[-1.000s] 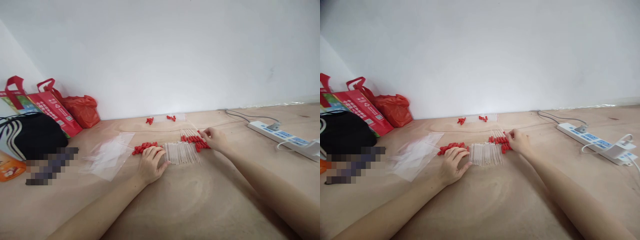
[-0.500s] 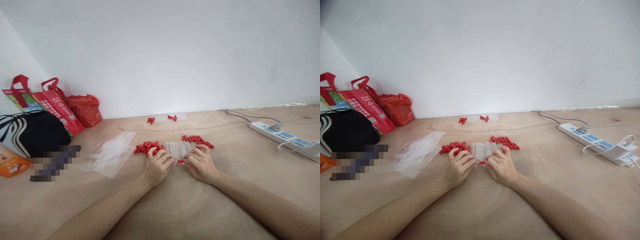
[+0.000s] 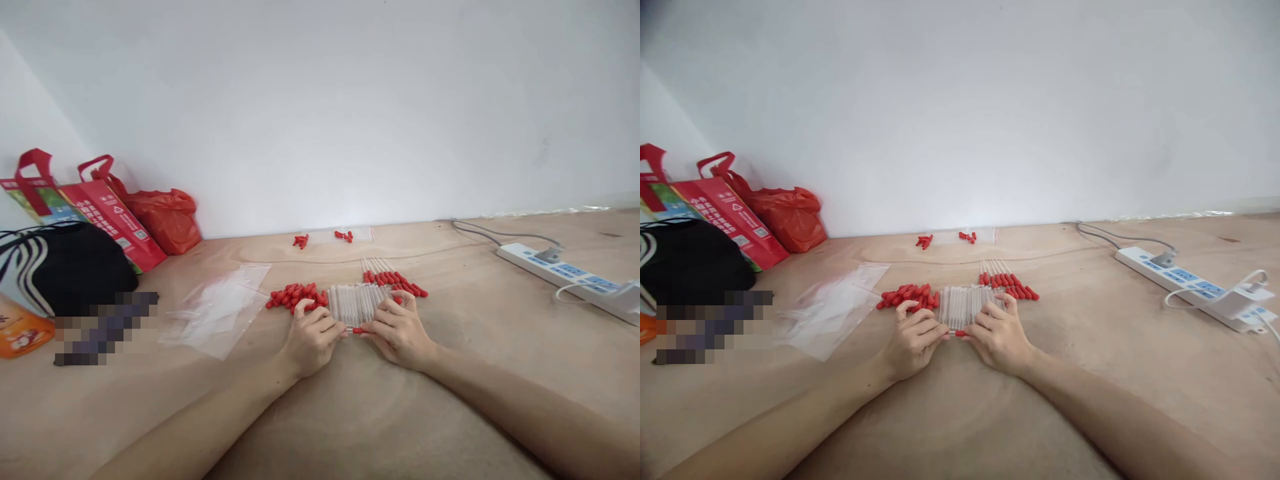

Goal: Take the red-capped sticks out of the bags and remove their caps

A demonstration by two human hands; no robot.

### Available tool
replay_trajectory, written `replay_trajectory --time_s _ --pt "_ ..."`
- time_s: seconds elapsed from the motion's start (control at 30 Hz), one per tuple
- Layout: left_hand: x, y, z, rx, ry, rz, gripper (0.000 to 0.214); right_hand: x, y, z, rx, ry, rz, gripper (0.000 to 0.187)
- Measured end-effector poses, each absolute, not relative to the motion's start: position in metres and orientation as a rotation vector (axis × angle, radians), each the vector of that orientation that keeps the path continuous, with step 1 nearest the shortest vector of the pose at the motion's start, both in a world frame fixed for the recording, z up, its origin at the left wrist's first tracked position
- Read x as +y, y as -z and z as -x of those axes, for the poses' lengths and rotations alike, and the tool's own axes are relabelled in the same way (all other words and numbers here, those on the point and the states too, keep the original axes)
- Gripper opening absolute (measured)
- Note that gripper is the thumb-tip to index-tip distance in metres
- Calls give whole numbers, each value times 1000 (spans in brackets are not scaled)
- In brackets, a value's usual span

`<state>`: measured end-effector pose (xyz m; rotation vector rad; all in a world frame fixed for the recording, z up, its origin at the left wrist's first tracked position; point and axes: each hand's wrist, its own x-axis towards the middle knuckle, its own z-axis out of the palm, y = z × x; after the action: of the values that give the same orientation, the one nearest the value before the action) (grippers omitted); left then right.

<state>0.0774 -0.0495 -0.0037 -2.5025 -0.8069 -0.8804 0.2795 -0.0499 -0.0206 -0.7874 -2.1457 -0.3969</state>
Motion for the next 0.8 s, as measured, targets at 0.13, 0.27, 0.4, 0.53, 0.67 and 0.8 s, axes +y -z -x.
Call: replay_trajectory --time_s 0.13,0.27,0.4,0.53,0.67,0.8 --pt "-50 4 -77 -823 874 2516 20 -52 21 -281 -2166 393 775 15" --pt "-46 8 -68 -888 911 2513 20 -51 21 -289 -2126 358 812 16" --pt "-41 14 -56 -1045 960 2529 23 -39 18 -309 -1951 213 1035 18" --pt "-36 13 -57 -1122 989 2515 35 -18 15 -336 -1666 7 1463 28" --pt "-23 7 -64 -1122 1065 2435 36 -3 13 -361 -1470 -170 1729 36" --pt "-11 3 -73 -1149 1156 2392 22 1 12 -375 -1375 -216 1897 37"
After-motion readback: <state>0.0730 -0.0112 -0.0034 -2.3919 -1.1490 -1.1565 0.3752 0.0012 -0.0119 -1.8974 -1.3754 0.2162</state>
